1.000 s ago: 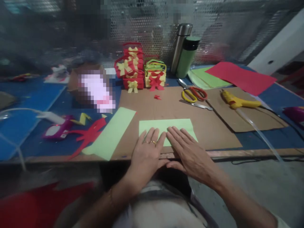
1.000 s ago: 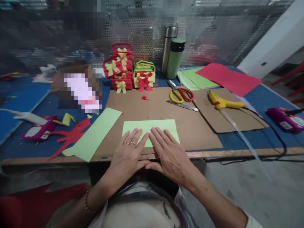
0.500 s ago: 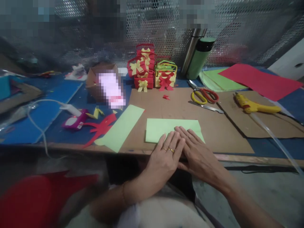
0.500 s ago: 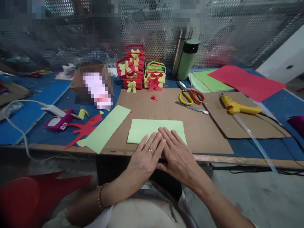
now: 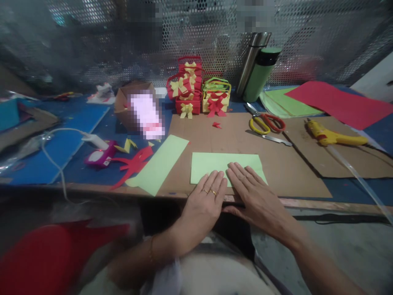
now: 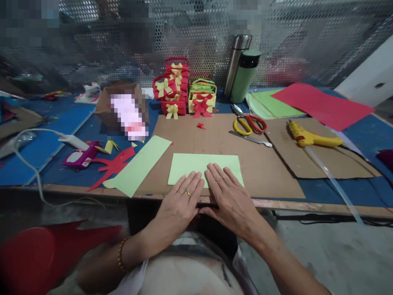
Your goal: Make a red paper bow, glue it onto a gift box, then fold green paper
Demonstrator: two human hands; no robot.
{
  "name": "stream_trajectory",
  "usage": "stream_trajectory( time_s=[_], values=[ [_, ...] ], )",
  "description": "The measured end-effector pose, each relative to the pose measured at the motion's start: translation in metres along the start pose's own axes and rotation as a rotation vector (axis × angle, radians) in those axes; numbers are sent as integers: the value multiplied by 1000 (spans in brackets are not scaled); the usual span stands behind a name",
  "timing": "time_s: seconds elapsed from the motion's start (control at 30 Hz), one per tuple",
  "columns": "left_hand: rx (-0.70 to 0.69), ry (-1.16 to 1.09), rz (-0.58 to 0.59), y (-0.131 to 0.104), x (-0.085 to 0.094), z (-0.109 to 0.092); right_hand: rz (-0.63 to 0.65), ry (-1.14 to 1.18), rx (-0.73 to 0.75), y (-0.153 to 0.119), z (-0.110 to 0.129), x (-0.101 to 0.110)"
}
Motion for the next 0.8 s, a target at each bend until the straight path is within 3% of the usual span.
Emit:
stream_trajectory(
  time_s=[0.23,0.57,0.67,0.8],
  values=[
    [32,-110,63,-14,4,20,36,5,-20,1,0,1],
    [158,-24,67,-41,23,56,45,2,-26,2,1,4],
    [139,-10,62,-40,27,56,36,5,-31,3,1,4],
    [109,-13,5,-19,28,47,40,11,-33,4,2,3]
  ],
)
Point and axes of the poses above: each hand's wrist, its own y-axis towards the middle knuckle, its own x-axis out of the back of the hand, z = x × y, the point moved 6 cm from there along y, towards the middle knuckle, and after that the axes turned 6 degrees about -y, right-handed, at the moved point
